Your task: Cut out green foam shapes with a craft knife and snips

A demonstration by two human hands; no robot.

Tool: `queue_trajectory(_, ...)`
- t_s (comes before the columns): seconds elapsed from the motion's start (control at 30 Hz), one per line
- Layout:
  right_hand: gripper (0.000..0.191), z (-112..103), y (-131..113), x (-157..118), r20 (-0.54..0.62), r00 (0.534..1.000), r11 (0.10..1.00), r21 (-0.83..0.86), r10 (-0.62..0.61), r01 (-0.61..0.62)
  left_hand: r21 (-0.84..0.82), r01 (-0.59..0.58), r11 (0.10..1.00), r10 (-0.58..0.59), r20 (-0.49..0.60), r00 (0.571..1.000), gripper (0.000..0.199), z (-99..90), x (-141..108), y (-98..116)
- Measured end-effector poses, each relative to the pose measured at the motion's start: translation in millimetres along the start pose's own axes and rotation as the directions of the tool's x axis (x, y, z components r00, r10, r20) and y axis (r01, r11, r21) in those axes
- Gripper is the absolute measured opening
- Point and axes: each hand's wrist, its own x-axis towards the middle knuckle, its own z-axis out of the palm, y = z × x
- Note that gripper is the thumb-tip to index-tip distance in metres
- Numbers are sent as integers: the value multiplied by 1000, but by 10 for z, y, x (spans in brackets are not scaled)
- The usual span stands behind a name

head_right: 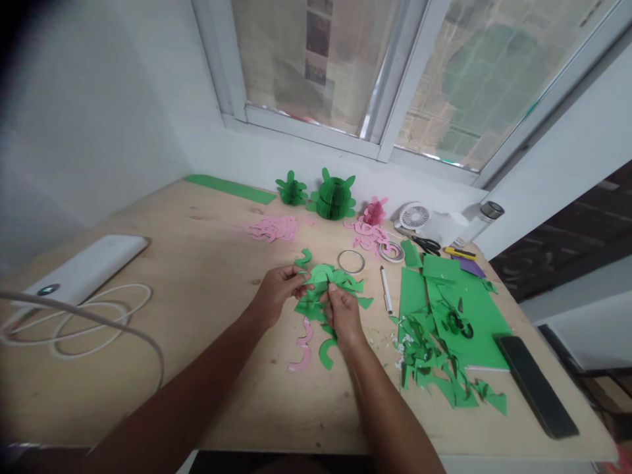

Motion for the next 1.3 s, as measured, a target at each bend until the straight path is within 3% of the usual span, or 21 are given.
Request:
queue_trajectory(0.17, 55, 20, -1, -9, -9, 1000, 1000, 21, 9, -9, -97, 43, 994, -41, 17, 999, 18, 3, 5, -13)
queue_trajectory(0.37, 54, 35, 43, -16, -17, 999, 993, 109, 47, -45, -305, 93, 948, -62, 111, 992, 27, 55, -48, 26)
queue_trajectory(0.67, 52, 89, 44, -62, -43, 998, 982, 187, 39, -30, -347, 88, 934, -39, 144, 989, 46, 106, -89, 23)
queue_trajectory(0.87, 53, 104, 49, -82, -71, 997, 982, 187, 13, 1, -372, 66, 926, -2, 171, 985, 23, 228, -149, -57)
queue_trajectory(1.07, 53, 113, 78, -83, -86, 996, 976, 218, 9, 10, -499, 124, 858, -64, 135, 989, 21, 230, -140, -96)
queue_trajectory(1.3, 53, 150, 60, -114, -108, 994, 970, 239, -16, 41, -514, 90, 853, -19, 141, 990, 18, 293, -198, -80)
